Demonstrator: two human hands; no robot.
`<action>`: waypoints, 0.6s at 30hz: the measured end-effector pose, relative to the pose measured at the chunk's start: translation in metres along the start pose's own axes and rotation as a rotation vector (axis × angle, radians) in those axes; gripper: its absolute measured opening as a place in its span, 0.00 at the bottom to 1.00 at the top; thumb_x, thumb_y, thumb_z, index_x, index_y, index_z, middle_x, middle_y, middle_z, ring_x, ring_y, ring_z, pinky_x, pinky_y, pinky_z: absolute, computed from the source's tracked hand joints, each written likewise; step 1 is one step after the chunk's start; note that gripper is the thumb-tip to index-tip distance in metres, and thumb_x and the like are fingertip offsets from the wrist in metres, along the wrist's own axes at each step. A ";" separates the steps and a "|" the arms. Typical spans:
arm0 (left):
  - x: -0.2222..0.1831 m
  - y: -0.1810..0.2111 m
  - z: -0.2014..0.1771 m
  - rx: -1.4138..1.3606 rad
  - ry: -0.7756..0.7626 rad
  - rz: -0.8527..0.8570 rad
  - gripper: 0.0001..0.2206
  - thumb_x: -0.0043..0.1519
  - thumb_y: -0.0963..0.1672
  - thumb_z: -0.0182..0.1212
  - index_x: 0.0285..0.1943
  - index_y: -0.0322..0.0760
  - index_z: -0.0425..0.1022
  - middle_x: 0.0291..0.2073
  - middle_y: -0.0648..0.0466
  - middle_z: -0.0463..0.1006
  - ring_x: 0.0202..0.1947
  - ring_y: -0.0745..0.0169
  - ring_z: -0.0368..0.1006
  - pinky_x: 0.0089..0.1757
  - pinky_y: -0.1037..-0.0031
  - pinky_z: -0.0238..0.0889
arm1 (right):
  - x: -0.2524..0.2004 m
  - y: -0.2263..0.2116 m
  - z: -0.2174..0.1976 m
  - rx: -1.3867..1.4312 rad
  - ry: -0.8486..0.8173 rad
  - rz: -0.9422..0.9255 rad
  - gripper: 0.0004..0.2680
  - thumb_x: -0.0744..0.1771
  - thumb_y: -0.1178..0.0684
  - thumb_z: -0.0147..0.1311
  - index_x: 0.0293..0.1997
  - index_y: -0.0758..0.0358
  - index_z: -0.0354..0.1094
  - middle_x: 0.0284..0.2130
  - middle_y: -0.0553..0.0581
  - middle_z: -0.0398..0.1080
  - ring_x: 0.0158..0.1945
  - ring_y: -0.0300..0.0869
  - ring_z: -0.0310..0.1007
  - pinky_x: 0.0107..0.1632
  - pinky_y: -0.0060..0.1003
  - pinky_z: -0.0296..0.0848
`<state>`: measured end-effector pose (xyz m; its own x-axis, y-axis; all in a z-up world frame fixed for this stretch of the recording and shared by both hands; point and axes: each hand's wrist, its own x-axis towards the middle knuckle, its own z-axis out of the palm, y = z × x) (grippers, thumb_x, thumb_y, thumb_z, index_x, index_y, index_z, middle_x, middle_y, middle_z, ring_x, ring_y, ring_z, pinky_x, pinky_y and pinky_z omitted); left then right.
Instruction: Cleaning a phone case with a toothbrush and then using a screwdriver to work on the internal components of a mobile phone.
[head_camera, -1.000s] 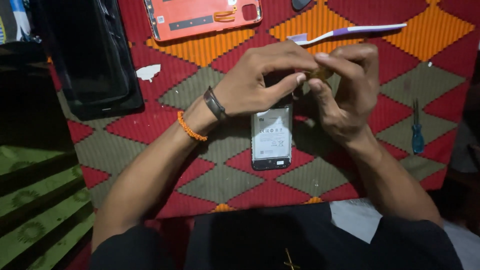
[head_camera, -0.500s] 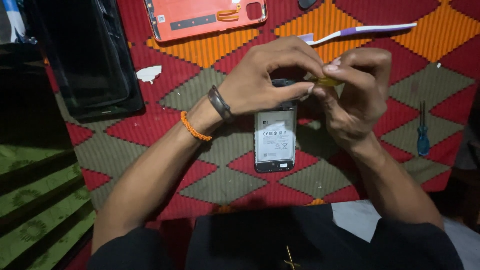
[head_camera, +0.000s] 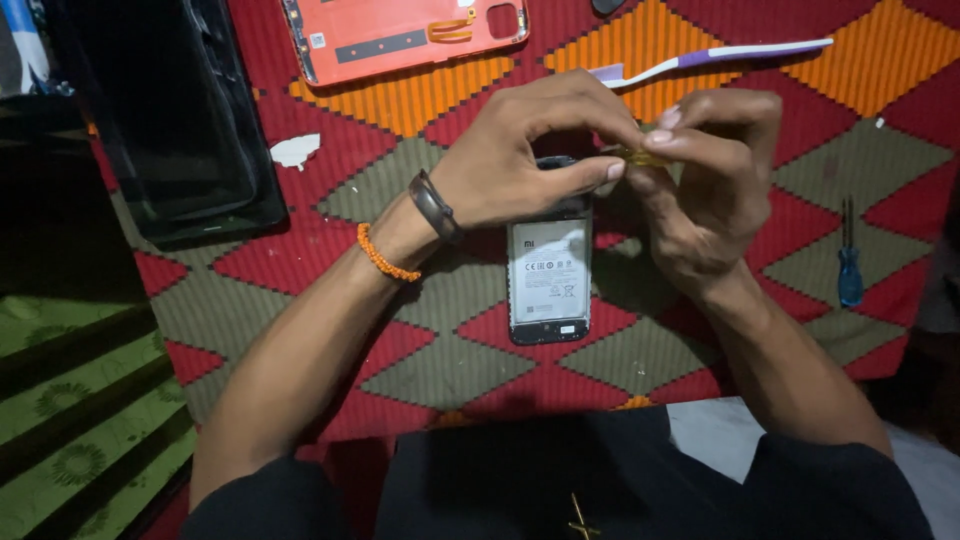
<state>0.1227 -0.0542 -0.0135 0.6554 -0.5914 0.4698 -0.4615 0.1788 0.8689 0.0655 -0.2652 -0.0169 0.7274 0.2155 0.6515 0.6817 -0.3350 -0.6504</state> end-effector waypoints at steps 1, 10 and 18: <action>-0.001 -0.002 0.001 -0.002 -0.002 0.000 0.07 0.69 0.42 0.64 0.54 0.38 0.76 0.47 0.49 0.79 0.51 0.54 0.77 0.57 0.63 0.72 | 0.001 -0.001 0.000 -0.002 0.002 0.001 0.07 0.72 0.59 0.55 0.55 0.64 0.64 0.49 0.61 0.56 0.52 0.49 0.61 0.54 0.42 0.70; -0.002 -0.005 -0.001 -0.051 -0.011 -0.024 0.07 0.71 0.39 0.59 0.56 0.33 0.76 0.47 0.47 0.80 0.50 0.52 0.78 0.53 0.66 0.74 | 0.007 -0.006 -0.001 0.014 -0.045 -0.026 0.10 0.71 0.70 0.43 0.57 0.72 0.61 0.48 0.70 0.68 0.54 0.57 0.69 0.59 0.49 0.73; 0.003 0.004 -0.004 -0.031 -0.019 -0.059 0.06 0.69 0.42 0.65 0.52 0.39 0.76 0.45 0.52 0.81 0.48 0.57 0.79 0.52 0.68 0.73 | 0.016 0.003 -0.016 -0.012 -0.098 -0.060 0.08 0.70 0.64 0.64 0.50 0.67 0.67 0.44 0.63 0.63 0.49 0.51 0.64 0.52 0.43 0.69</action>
<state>0.1253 -0.0521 -0.0082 0.6692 -0.6167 0.4146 -0.4034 0.1670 0.8996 0.0772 -0.2773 -0.0022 0.6898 0.3237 0.6477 0.7238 -0.3295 -0.6062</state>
